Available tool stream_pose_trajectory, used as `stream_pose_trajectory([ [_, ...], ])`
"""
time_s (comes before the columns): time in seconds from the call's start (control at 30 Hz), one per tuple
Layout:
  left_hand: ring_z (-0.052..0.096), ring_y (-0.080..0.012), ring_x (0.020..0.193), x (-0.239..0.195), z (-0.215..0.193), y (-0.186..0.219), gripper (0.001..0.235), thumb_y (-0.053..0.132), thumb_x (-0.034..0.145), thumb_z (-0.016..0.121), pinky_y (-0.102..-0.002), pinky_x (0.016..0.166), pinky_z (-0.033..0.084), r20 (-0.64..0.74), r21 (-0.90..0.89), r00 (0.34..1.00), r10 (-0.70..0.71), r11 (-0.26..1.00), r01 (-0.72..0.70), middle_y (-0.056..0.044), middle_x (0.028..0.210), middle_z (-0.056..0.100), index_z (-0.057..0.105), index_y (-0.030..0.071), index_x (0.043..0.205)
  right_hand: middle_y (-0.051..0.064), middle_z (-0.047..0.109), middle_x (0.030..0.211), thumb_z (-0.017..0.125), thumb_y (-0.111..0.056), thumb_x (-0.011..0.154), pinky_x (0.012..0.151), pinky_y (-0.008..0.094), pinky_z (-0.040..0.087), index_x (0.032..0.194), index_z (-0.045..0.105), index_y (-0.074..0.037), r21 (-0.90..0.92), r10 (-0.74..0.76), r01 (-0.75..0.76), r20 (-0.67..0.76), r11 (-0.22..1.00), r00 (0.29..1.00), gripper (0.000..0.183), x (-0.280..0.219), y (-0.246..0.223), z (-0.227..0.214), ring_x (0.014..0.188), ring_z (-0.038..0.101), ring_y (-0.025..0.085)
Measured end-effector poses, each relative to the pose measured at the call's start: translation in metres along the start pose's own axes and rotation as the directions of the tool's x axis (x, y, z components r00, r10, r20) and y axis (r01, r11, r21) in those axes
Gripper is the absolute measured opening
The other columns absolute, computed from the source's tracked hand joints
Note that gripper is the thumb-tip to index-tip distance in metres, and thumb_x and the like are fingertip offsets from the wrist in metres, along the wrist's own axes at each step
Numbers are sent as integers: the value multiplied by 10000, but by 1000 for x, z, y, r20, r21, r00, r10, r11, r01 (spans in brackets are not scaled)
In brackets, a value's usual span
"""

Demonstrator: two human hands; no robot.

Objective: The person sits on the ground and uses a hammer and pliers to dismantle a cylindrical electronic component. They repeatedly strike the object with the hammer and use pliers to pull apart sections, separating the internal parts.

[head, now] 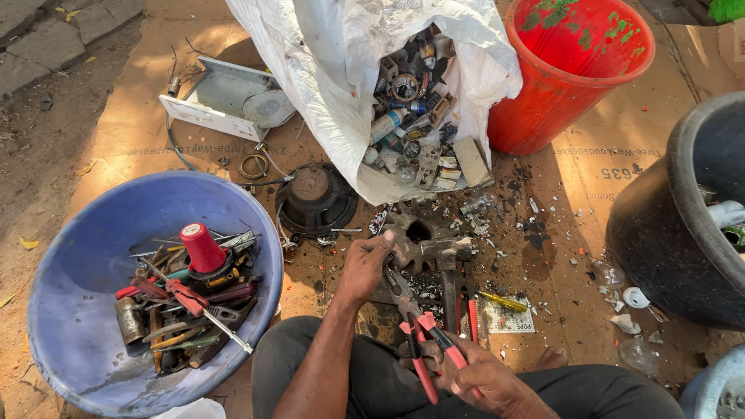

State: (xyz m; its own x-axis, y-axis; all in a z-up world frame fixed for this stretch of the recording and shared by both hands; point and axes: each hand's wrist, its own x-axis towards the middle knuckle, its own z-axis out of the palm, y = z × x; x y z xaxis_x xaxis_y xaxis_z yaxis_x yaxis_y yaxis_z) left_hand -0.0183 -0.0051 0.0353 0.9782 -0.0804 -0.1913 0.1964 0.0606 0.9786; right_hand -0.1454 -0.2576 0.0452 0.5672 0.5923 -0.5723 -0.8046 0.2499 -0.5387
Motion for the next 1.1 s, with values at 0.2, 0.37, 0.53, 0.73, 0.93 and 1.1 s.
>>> stream_pose_trajectory([
  [0.2,588,-129,644,-3,-3,2,633,572,988,537,-337,605,474,56,75,995,81,994,-85,-25,667,675,739,12,773,257,560,1328,575,-13,542,1056,594,475,1164,515,-10,143,-15,-18,225,989,974,625,-6,-14,22,1317,549,439],
  [0.37,530,-158,682,-4,-2,-2,615,482,1035,589,-351,604,428,77,198,945,316,925,-326,-66,759,587,656,-54,742,293,469,1323,591,-8,580,1045,599,437,1175,498,30,129,-36,14,171,991,985,603,-7,-8,14,1254,471,465],
  [0.53,552,-158,712,-8,-4,2,563,421,1066,593,-330,634,436,151,33,893,424,901,-433,-77,800,613,634,-76,805,327,495,1382,589,-30,562,1036,632,491,1116,491,-30,236,-20,-50,285,971,958,562,-13,-12,28,1303,538,486],
  [0.73,634,-145,737,-7,0,4,589,477,1036,557,-323,644,501,158,-59,900,407,913,-403,-77,827,674,718,-35,793,351,500,1343,601,-45,585,961,598,545,1077,477,-39,258,-31,-47,290,965,957,507,-16,-18,41,1214,597,490],
  [0.93,610,-138,715,-8,2,-2,549,453,1056,553,-326,648,496,126,-57,913,388,922,-384,-50,773,625,676,-16,797,332,498,1314,573,-11,676,867,510,564,1080,461,-42,289,-92,-17,358,957,929,421,-7,0,20,1122,625,412],
  [1.1,504,-192,627,-7,9,-2,562,423,1066,560,-385,593,438,48,330,922,384,865,-378,-98,685,527,570,-44,755,399,502,1182,569,13,789,822,474,504,1379,608,-44,-592,-55,-62,-178,803,983,594,-1,5,5,963,604,498],
])
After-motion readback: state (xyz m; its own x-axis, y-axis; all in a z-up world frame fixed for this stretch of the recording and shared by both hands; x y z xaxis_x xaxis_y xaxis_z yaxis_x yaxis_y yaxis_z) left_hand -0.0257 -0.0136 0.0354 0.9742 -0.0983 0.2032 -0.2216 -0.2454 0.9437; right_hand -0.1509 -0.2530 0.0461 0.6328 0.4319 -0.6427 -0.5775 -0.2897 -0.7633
